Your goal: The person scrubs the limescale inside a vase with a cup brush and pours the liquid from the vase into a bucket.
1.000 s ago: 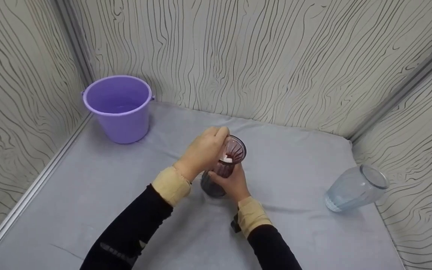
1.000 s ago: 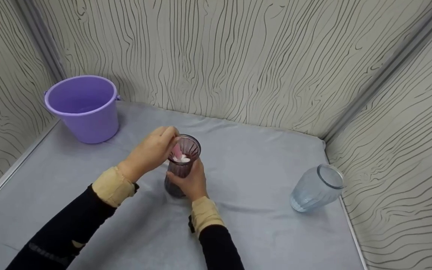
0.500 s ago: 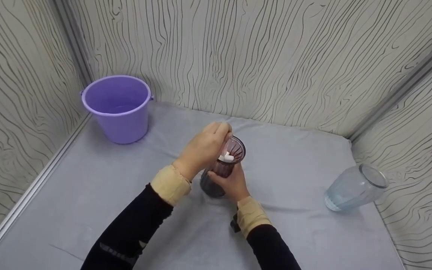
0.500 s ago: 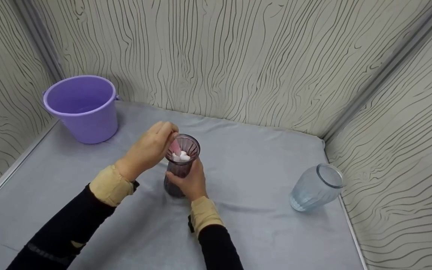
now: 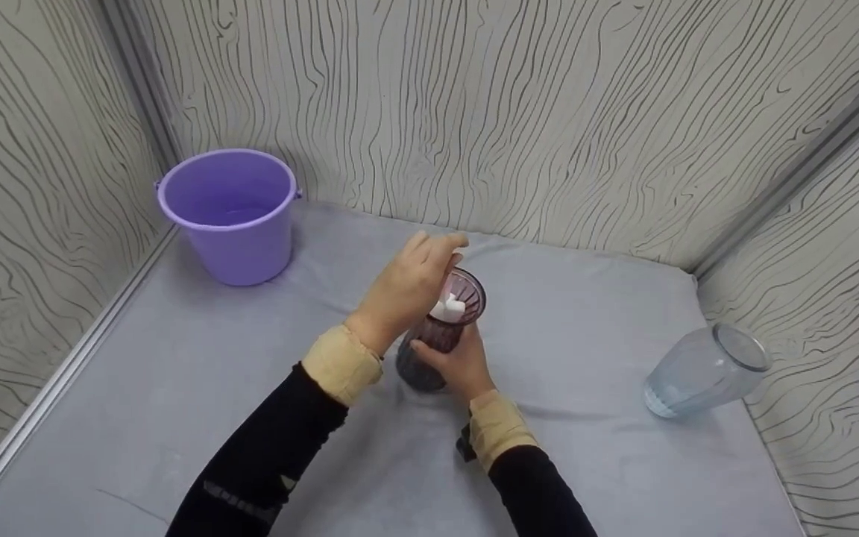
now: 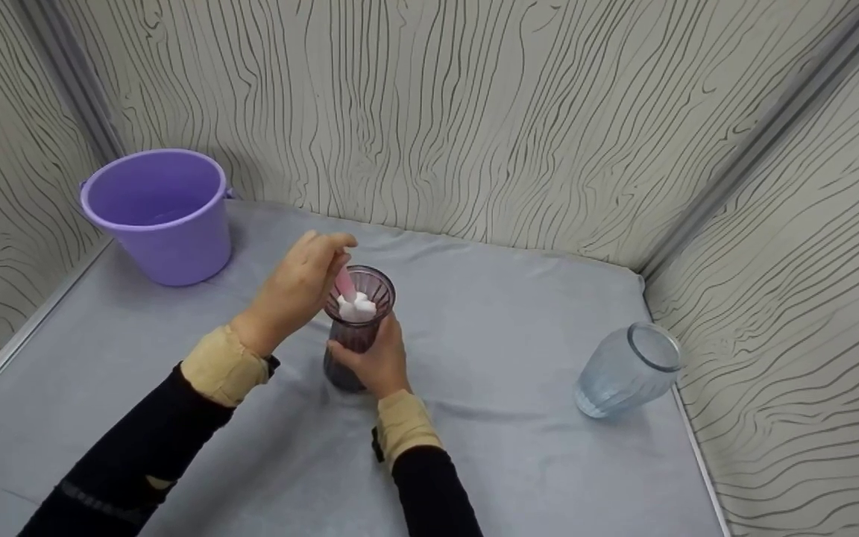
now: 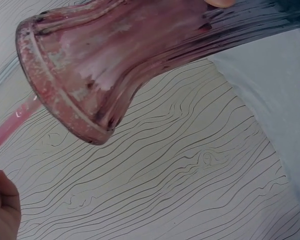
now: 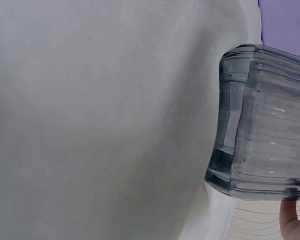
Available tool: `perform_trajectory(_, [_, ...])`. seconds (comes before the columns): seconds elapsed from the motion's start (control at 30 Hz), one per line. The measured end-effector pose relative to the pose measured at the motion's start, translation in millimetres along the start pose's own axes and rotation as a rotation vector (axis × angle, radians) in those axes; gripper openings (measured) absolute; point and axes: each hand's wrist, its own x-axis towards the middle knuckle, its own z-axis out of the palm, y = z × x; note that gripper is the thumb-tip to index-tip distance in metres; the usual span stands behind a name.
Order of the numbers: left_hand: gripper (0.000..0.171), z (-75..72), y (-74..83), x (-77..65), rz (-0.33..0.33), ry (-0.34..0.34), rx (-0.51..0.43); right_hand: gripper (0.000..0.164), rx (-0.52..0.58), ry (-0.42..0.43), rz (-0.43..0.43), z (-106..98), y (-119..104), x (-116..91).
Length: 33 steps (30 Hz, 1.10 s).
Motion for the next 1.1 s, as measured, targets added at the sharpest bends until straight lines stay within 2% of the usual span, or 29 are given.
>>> perform_trajectory(0.13, [0.018,-1.4,0.6,4.6,-0.037,0.003,-0.024,0.092,-0.025,-0.004,0.019,0,0,0])
perform_trajectory(0.4, [0.017,-9.1,1.6,14.5,-0.143,-0.077,-0.089,0.092,-0.012,-0.002,0.022,0,-4,0])
perform_trajectory(0.53, [0.017,-14.2,0.9,14.5,-0.192,-0.07,-0.101,0.091,0.002,0.009,0.027,1,-4,-1])
perform_trajectory(0.77, [0.015,-20.2,-1.9,18.0,-0.181,-0.041,-0.065,0.091,-0.031,0.006,0.05,0,-5,0])
perform_trajectory(0.93, [0.015,-25.9,-0.5,22.6,-0.223,-0.049,-0.101,0.09,-0.044,0.009,0.053,0,-4,0])
perform_trajectory(1.1, [0.015,-27.6,-0.9,23.8,-0.22,-0.026,-0.109,0.09,-0.045,0.011,0.05,0,-3,-1])
